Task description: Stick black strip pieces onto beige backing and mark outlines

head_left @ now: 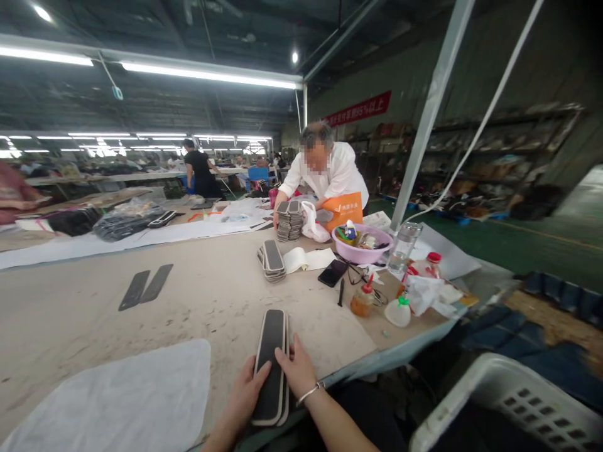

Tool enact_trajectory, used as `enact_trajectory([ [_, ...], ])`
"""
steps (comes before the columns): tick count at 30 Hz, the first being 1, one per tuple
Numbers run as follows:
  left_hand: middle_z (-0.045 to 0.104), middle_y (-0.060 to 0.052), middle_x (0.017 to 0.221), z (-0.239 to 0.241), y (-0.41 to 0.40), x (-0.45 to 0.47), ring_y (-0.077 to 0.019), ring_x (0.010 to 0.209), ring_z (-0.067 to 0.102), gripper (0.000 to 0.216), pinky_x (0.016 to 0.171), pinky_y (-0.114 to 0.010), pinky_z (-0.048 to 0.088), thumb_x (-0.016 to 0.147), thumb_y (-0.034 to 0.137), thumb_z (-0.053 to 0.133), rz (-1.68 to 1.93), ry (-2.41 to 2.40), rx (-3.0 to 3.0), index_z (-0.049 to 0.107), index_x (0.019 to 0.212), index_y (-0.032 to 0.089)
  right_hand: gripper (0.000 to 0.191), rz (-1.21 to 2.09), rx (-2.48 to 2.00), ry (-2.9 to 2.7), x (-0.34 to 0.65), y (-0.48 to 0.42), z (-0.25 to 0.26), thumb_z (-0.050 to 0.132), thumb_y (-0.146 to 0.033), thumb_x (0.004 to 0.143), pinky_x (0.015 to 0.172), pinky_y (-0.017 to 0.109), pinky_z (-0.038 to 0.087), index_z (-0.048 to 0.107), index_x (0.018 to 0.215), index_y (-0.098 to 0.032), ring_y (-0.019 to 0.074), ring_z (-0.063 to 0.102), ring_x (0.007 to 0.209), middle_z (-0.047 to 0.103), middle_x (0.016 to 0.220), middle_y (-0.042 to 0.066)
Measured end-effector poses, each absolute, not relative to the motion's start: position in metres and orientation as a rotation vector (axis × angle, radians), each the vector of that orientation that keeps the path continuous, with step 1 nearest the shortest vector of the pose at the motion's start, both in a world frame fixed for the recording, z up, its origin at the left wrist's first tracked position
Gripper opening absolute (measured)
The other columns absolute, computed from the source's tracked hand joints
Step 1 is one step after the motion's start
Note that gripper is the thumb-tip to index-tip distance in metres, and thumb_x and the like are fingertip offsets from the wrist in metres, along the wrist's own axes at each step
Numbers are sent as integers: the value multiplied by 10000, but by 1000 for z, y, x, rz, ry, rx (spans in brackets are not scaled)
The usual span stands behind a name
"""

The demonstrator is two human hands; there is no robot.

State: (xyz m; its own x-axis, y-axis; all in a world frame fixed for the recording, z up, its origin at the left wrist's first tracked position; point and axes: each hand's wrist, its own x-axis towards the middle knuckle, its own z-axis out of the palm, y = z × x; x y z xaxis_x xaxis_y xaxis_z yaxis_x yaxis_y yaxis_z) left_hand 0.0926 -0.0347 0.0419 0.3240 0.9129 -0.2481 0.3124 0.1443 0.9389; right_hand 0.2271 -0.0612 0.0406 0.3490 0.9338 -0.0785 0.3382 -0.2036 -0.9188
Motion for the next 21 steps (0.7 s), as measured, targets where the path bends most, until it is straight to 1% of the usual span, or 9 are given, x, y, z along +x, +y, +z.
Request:
enact_trajectory([
  [2, 567, -119, 1170, 37, -41, 96, -238, 1069, 536, 490, 892, -330, 442, 769, 455, 458, 657, 1238, 1429, 476, 1148, 144, 535, 931, -1569, -1055, 224, -59, 41, 461, -381, 792, 917, 339, 419, 397, 1270, -150, 199, 542, 1038, 574, 1138, 82],
  [5, 531, -133, 1215, 31, -51, 105, -262, 1194, 423, 465, 974, -361, 374, 756, 422, 496, 612, 1343, 1503, 497, 1132, 148, 473, 890, -1477, -1015, 221, -60, 40, 435, -316, 797, 960, 331, 384, 423, 1240, -152, 182, 525, 1062, 561, 1165, 74],
  [8, 505, -138, 1244, 30, -56, 113, -262, 1231, 374, 430, 1008, -366, 332, 762, 379, 498, 589, 1386, 1515, 502, 1121, 143, 482, 865, -1510, -1007, 222, -61, 40, 423, -350, 802, 971, 346, 366, 436, 1231, -132, 196, 515, 1073, 554, 1171, 99],
  [10, 503, -132, 1245, 35, -56, 116, -240, 1207, 407, 428, 999, -345, 346, 790, 367, 454, 626, 1370, 1491, 469, 1151, 137, 497, 898, -1493, -983, 225, -62, 41, 400, -403, 814, 983, 342, 350, 446, 1226, -128, 199, 498, 1097, 540, 1189, 106],
  [12, 522, -122, 1223, 48, -49, 117, -221, 1147, 470, 437, 956, -320, 395, 807, 387, 432, 697, 1303, 1418, 442, 1169, 143, 540, 949, -1451, -935, 230, -62, 43, 364, -462, 826, 997, 331, 331, 431, 1247, -130, 195, 456, 1145, 500, 1239, 104],
  [14, 559, -108, 1173, 68, -33, 118, -213, 1060, 535, 444, 875, -302, 456, 801, 433, 457, 766, 1206, 1313, 452, 1151, 160, 603, 1021, -1426, -882, 235, -63, 42, 328, -512, 830, 949, 345, 382, 375, 1296, -131, 206, 481, 1116, 498, 1234, 109],
  [17, 630, -92, 1030, 105, 11, 126, -196, 859, 617, 451, 675, -275, 515, 773, 486, 509, 816, 1098, 1197, 486, 1100, 176, 652, 1081, -1419, -896, 236, -61, 32, 327, -525, 821, 740, 358, 487, 316, 1333, -122, 222, 591, 875, 580, 1060, 119],
  [19, 659, -82, 901, 128, 51, 138, -167, 693, 627, 446, 556, -250, 503, 746, 488, 557, 829, 1063, 1170, 510, 1051, 165, 638, 1079, -1411, -977, 232, -59, 23, 378, -492, 799, 654, 338, 492, 329, 1330, -142, 205, 598, 741, 597, 958, 97],
  [21, 664, -73, 807, 146, 97, 155, -151, 605, 617, 422, 522, -252, 498, 727, 466, 596, 838, 1051, 1164, 528, 1000, 151, 628, 1116, -1438, -1088, 229, -56, 16, 464, -447, 752, 611, 320, 487, 361, 1316, -191, 186, 589, 652, 605, 904, 66],
])
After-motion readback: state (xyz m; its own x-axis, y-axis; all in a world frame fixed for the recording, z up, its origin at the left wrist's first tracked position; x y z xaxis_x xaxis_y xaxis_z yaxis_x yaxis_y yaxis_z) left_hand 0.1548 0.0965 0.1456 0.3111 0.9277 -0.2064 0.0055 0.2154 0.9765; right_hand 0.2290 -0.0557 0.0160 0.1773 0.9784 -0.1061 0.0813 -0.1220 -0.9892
